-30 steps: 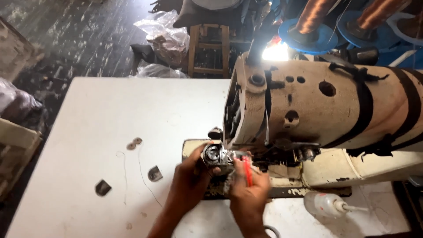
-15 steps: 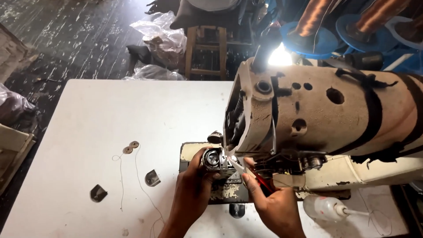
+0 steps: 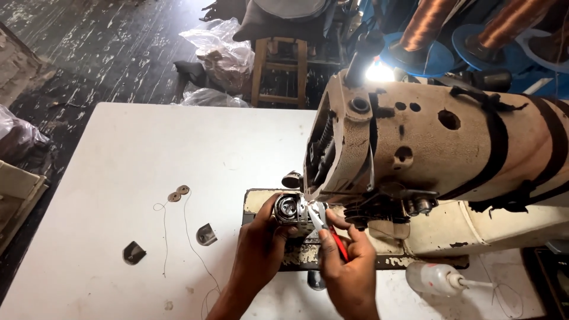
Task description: Maintain and oil the internal components of an industrial sewing machine.
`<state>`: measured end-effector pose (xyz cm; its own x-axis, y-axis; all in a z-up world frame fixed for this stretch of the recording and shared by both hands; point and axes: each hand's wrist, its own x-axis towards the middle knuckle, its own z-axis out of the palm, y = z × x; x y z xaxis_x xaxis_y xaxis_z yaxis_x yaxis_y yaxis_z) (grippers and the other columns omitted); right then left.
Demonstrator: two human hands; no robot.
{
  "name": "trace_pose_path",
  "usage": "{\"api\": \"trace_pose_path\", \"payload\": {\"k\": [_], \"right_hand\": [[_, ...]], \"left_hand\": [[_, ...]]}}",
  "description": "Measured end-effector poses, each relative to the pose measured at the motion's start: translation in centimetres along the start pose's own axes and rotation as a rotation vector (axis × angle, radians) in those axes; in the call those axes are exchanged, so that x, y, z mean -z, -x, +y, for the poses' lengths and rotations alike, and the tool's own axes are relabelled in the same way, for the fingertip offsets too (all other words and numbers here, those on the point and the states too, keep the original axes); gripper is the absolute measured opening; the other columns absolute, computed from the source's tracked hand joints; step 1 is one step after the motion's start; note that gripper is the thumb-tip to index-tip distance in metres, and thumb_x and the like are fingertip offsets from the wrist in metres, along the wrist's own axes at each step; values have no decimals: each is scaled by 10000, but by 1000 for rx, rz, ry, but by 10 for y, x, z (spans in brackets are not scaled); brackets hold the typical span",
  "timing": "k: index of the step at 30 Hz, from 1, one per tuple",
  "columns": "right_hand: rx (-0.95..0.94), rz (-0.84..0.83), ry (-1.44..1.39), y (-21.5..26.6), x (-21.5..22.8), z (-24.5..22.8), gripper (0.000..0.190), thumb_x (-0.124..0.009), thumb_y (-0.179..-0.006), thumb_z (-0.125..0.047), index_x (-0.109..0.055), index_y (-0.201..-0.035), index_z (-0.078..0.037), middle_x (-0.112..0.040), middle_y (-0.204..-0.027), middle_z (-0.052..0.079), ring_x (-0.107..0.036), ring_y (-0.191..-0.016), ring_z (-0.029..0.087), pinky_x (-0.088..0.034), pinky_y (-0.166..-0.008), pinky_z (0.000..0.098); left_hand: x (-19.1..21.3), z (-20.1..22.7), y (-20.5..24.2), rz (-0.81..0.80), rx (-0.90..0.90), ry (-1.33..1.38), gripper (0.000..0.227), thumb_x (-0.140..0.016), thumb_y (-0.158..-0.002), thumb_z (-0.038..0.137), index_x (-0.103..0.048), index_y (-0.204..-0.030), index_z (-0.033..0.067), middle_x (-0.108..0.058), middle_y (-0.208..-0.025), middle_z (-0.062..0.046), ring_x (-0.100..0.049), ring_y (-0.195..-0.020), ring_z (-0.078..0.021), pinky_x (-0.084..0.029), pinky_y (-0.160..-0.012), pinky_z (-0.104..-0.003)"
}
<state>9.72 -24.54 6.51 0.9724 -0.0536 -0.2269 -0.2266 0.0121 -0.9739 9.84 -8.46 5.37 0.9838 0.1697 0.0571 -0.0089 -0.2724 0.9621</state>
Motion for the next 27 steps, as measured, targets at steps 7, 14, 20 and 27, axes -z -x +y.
{"api": "trace_pose_path", "payload": {"k": [7,14,20,27], "right_hand": [[193,85,-108,17,-16,12,345,-609,-977,-72,-590,-1316,-7,-653,-710,-4,-531,-551,24,-384,-459,198],[43,1,-111,17,2,-20,364,-610,-937,-95,-602,-1297,-42,-589,-577,-4,-459,-438,41,-331,-374,230],[115,57,67,8,-6,-18,363,-639,-940,-90,-656,-1298,-36,-597,-629,-4,-471,-482,33,-345,-419,218],[621,310,-37,-24,-4,75,248,-645,-1022,-98,-524,-1197,29,-671,-807,-11,-597,-690,23,-486,-592,178]], "left_hand": [[-9,-6,9,56,-48,8,612,-620,-875,8,-470,-1464,73,-812,-966,-145,-813,-884,-211,-615,-794,-329],[-10,-7,14,64,-72,13,640,-645,-886,24,-438,-1490,67,-813,-945,-140,-793,-844,-182,-603,-779,-317],[-7,-1,14,61,-34,-20,631,-631,-869,-5,-473,-1474,80,-810,-904,-151,-794,-804,-189,-606,-748,-323],[-10,-3,10,89,-96,27,630,-613,-846,-37,-476,-1450,78,-815,-961,-144,-815,-859,-200,-615,-753,-319]]}}
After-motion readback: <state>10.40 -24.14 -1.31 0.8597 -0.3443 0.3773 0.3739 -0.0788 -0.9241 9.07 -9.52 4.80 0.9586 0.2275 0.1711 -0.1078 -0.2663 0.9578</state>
